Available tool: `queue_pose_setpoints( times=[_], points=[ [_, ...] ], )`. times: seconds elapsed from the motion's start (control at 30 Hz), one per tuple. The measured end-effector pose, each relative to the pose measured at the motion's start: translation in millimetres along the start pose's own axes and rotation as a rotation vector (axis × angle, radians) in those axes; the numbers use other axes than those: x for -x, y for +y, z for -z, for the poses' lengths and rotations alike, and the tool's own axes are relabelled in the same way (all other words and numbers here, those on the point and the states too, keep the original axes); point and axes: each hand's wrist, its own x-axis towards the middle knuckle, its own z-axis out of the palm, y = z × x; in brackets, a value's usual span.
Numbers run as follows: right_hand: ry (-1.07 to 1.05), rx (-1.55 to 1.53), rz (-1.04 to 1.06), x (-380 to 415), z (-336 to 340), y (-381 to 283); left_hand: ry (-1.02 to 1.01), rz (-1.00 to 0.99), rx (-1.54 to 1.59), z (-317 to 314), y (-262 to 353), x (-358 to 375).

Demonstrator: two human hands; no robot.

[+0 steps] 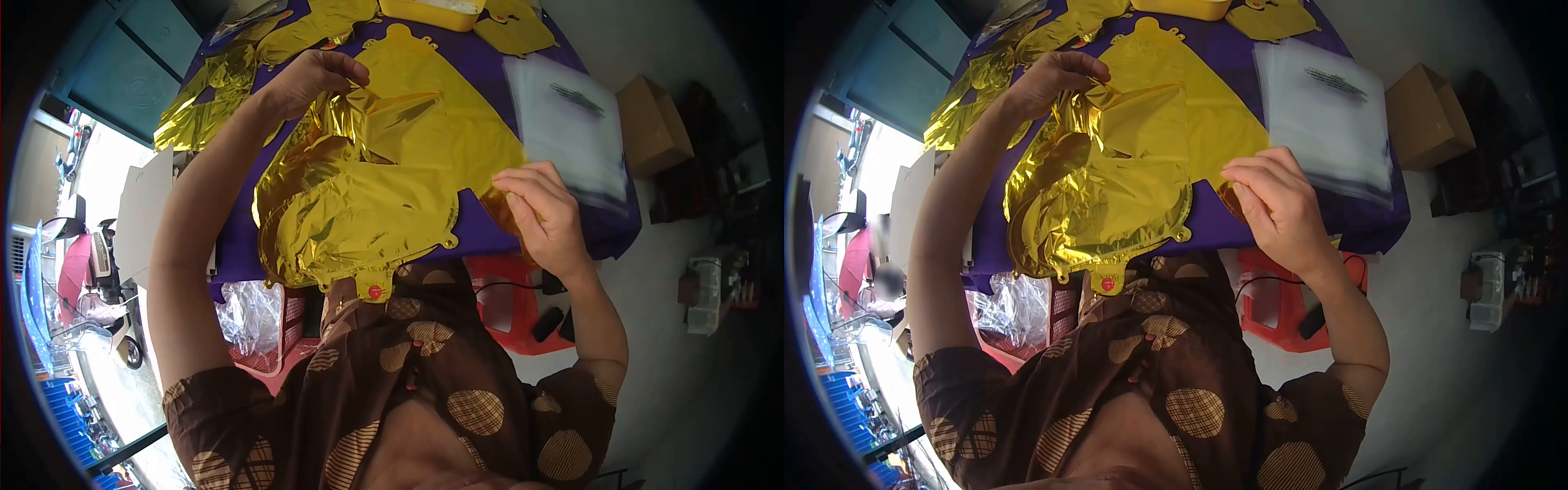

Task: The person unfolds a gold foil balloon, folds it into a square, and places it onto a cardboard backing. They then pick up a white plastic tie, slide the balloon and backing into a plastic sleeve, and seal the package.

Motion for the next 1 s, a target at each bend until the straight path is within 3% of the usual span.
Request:
queue_pose_setpoints(
  times=[0.6,1.0],
  points=[
    [-0.201,0.082,0.107,-53.6,-44.7,19.3,0.021,0.01,0.001,-5.2,-1.8,-0.2],
    [-0.443,0.386,0.121,-70.0,-110.6,29.2,0.045,-0.05,-0.038,-5.5,-4.6,-1.4]
  ],
)
